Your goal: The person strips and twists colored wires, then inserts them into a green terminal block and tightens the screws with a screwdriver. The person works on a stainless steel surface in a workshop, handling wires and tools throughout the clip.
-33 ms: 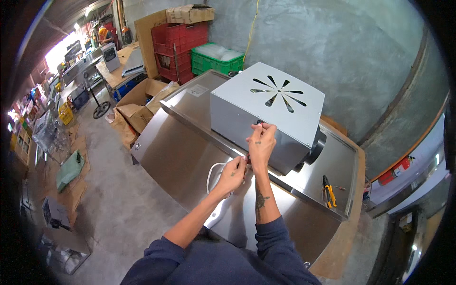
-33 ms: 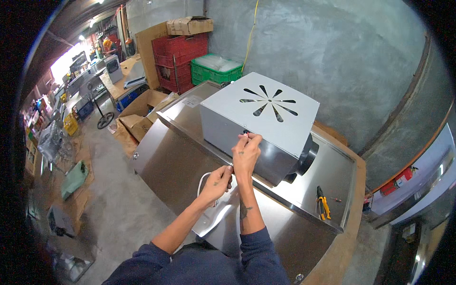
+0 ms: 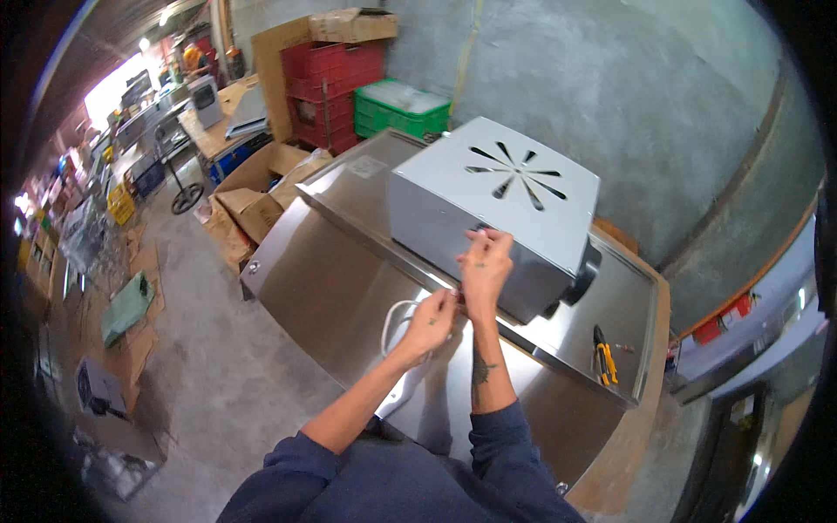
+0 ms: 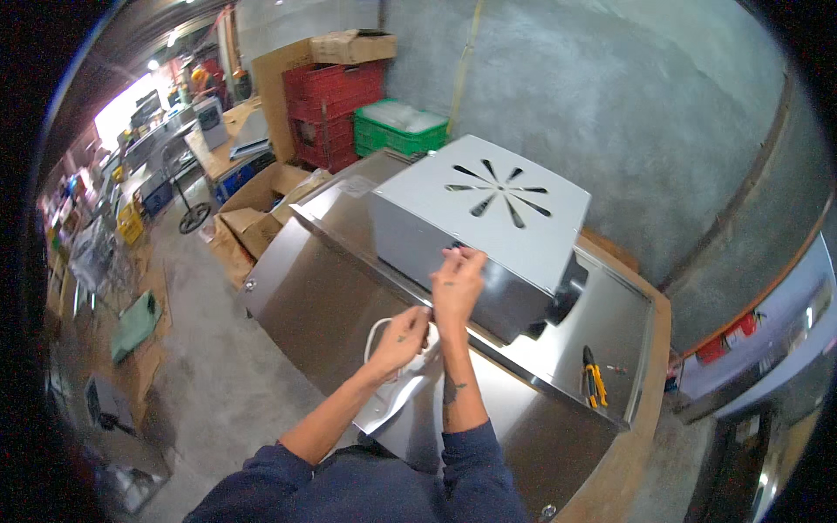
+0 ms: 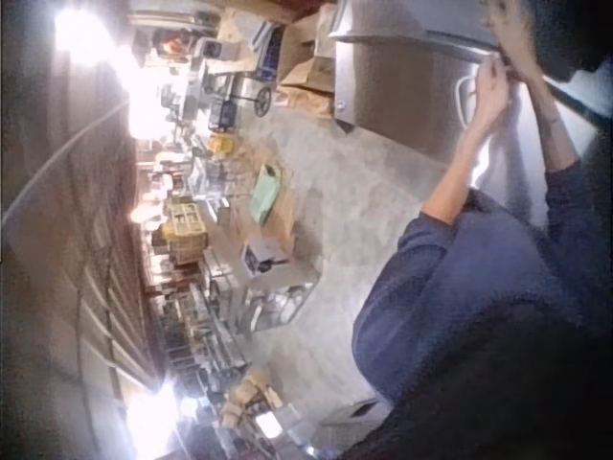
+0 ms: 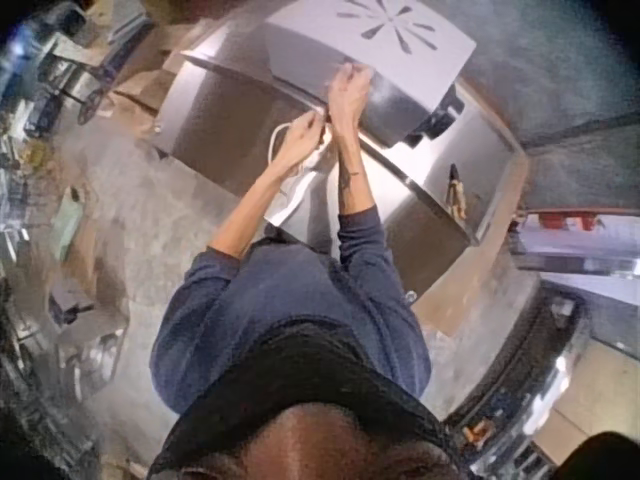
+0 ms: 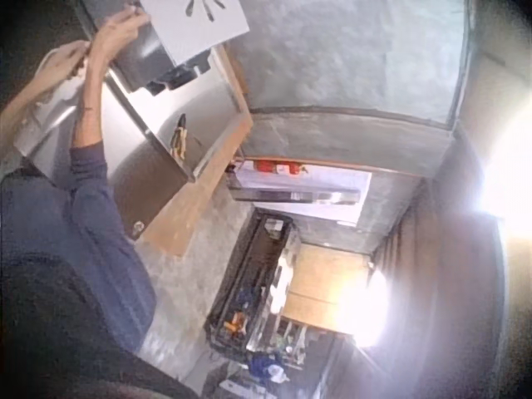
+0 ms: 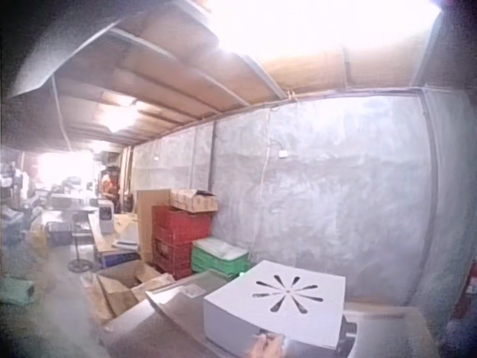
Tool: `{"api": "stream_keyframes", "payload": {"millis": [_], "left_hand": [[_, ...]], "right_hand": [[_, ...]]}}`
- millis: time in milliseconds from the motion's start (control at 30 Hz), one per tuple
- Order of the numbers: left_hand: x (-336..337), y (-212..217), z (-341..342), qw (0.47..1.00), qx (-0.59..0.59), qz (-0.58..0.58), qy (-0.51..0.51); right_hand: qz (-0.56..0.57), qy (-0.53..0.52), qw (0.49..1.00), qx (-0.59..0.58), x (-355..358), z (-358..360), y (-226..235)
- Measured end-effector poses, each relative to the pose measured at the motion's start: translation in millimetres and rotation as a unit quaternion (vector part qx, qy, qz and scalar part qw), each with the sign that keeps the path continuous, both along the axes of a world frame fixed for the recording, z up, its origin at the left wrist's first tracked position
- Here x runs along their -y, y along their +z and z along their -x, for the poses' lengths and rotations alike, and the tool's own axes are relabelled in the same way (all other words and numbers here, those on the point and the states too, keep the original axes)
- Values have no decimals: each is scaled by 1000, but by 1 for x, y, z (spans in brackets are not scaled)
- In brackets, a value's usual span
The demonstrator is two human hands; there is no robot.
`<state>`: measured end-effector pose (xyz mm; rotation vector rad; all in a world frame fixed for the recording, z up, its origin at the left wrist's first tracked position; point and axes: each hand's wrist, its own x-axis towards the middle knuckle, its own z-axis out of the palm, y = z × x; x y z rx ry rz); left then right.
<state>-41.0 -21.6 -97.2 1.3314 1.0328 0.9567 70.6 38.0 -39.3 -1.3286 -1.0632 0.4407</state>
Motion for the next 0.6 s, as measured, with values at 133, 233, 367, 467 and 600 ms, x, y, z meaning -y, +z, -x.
{"api": "stream_keyframes", "payload": {"millis": [133,233,367,467,600], "left_hand": [[-14,-43,-7,987,-13,-155,32],[-29,-28,-25,984,12,-177,16],[-49,-26,-23,994,-20,-105,21],[-59,-27,-9,992,-20,-123,-11],[-57,-16,-1,987,3,-148,-62]], "right_hand": [[-43,-41,998,25,10,-9,-20],[-48,-108,993,-19,19,-3,-16],[-4,-148,985,87,6,12,-13],[-9,-144,985,96,-10,22,-18],[30,-134,984,116,-14,11,-18]]}}
